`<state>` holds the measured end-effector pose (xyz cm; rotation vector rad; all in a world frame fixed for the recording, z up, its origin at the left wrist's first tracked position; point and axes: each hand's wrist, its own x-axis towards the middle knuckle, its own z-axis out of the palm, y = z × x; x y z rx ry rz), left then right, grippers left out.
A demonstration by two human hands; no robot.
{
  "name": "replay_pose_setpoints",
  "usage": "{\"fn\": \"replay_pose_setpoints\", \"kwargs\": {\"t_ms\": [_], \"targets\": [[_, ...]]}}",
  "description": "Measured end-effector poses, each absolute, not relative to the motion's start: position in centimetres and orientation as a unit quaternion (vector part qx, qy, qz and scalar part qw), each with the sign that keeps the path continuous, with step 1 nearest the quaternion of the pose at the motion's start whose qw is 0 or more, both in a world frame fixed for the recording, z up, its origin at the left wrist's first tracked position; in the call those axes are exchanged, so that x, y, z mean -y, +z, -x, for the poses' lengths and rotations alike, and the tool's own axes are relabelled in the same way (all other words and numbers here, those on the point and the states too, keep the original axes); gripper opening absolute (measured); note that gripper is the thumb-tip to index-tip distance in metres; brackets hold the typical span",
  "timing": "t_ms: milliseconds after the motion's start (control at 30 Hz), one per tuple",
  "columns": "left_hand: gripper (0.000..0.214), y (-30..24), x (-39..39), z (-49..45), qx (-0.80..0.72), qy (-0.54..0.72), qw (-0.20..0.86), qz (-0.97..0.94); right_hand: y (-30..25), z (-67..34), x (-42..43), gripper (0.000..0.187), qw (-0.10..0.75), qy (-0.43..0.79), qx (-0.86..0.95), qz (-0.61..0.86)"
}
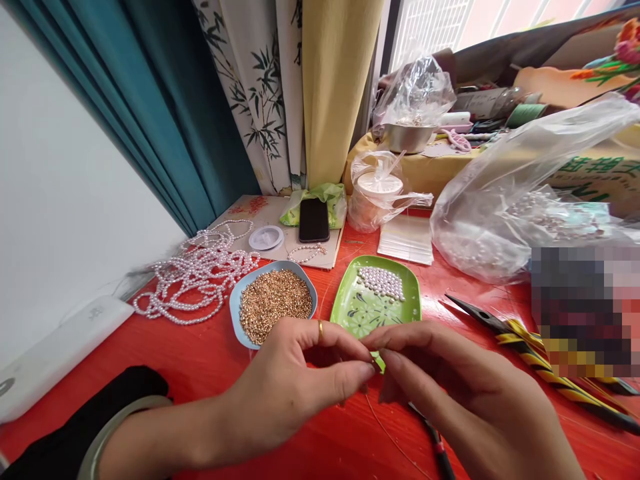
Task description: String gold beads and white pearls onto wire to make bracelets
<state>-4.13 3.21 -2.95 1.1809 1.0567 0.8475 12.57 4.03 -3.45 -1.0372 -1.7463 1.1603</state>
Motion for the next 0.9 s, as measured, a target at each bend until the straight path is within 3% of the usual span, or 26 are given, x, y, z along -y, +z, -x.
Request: {"fn": "replay_pose_setpoints", "kwargs": {"t_ms": [167, 467, 733, 900], "targets": [[0.009, -3.3, -3.13, 4.27, -0.447, 0.364, 0.667, -0.472, -3.71, -12.8, -3.69, 0.015, 0.374, 0.373, 0.753, 0.392], [0.01, -2.84, -2.91, 4.18, -0.446, 0.362, 0.691, -0.438, -3.44, -13.02, -4.0, 0.009, 0.359, 0.268, 0.807, 0.384], [0.007, -2.6, -2.93, 4.22, -0.442, 0.372, 0.696, -0.427, -3.23, -12.69, -3.39, 0.014, 0.355, 0.444, 0.714, 0.409], [0.007, -2.6, -3.1, 4.08, -0.443, 0.372, 0.7, -0.418, -3.48, -12.81, -3.44, 0.012, 0.346, 0.443, 0.72, 0.407]]}}
